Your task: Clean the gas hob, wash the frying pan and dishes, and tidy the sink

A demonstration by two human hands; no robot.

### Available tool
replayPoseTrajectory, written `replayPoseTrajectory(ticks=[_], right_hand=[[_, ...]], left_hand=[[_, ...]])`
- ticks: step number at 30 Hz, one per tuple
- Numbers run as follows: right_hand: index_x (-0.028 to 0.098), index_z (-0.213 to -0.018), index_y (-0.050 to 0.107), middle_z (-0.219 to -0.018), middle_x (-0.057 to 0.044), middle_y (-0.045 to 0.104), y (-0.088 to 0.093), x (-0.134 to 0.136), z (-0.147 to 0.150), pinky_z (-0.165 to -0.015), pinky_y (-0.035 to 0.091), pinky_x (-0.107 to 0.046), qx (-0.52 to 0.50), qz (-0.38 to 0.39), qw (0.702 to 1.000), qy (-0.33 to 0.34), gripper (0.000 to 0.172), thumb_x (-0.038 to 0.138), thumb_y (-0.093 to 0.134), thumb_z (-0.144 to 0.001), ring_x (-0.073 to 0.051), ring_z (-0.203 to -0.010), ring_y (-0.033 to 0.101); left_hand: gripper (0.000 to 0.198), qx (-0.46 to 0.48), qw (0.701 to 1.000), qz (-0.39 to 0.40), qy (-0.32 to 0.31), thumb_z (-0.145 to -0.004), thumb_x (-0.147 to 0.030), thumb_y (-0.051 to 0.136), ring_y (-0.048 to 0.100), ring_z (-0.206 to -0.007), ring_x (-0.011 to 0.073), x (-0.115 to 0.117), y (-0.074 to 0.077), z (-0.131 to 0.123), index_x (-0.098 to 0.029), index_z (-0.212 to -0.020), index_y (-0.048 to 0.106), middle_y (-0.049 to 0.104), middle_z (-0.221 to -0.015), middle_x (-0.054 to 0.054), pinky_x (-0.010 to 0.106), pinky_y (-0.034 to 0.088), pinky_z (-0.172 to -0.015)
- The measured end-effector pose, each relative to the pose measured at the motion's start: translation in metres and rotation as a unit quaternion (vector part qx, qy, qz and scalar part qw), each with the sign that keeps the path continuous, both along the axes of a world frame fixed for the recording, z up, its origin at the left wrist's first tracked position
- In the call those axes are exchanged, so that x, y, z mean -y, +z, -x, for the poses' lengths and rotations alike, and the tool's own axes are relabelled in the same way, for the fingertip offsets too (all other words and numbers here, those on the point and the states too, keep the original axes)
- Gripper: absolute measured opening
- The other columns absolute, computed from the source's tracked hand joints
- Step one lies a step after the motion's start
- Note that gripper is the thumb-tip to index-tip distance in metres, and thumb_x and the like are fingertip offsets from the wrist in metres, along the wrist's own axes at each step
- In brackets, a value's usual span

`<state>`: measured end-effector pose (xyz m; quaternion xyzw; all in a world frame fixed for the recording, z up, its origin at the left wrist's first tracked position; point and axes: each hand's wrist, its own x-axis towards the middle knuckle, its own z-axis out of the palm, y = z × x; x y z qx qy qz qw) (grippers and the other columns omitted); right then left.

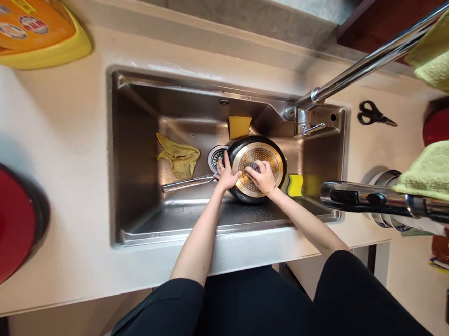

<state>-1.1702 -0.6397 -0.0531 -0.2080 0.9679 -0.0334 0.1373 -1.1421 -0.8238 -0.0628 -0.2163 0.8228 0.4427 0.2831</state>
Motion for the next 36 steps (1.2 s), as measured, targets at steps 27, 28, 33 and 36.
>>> replayPoseTrajectory(ticks=[27, 28, 33, 36], right_hand=[[0.013, -0.116, 0.048, -0.111, -0.015, 0.051, 0.015, 0.04, 0.029, -0.073, 0.046, -0.034, -0.014, 0.018, 0.999, -0.043, 0.034, 0.02, 0.054, -0.083, -0.024, -0.093, 0.047], [0.012, -0.115, 0.048, -0.111, -0.016, 0.051, 0.015, 0.041, 0.027, -0.073, 0.046, -0.035, -0.019, 0.01, 0.998, -0.063, 0.032, 0.02, 0.053, -0.084, -0.025, -0.092, 0.047], [0.015, -0.109, 0.05, -0.109, -0.014, 0.052, 0.014, 0.04, 0.015, -0.075, 0.045, -0.034, 0.023, 0.029, 0.999, 0.032, 0.027, 0.024, 0.054, -0.084, -0.024, -0.094, 0.047], [0.013, -0.111, 0.049, -0.109, -0.016, 0.052, 0.015, 0.04, 0.014, -0.075, 0.044, -0.034, -0.006, 0.011, 0.999, -0.034, 0.029, 0.022, 0.054, -0.084, -0.024, -0.094, 0.048]], left_hand=[[0.101, 0.014, 1.0, -0.027, -0.002, -0.077, -0.031, 0.06, -0.008, -0.145, 0.034, 0.002, 0.004, 0.002, -0.025, -0.15, -0.01, -0.005, -0.157, 0.021, 0.067, 0.005, -0.106], [0.101, 0.018, 0.999, -0.028, -0.001, -0.077, -0.03, 0.06, -0.008, -0.145, 0.0339, 0.002, 0.004, 0.002, -0.026, -0.15, -0.01, -0.006, -0.157, 0.02, 0.067, 0.006, -0.106], [0.099, 0.014, 0.999, -0.031, 0.0, -0.077, -0.029, 0.06, -0.009, -0.145, 0.0324, 0.002, 0.004, 0.001, -0.029, -0.15, -0.008, -0.004, -0.158, 0.017, 0.065, 0.006, -0.107], [0.099, 0.011, 0.999, -0.035, -0.001, -0.078, -0.029, 0.059, -0.01, -0.145, 0.0328, 0.003, 0.003, 0.0, -0.028, -0.15, -0.008, -0.006, -0.158, 0.018, 0.066, 0.006, -0.106]])
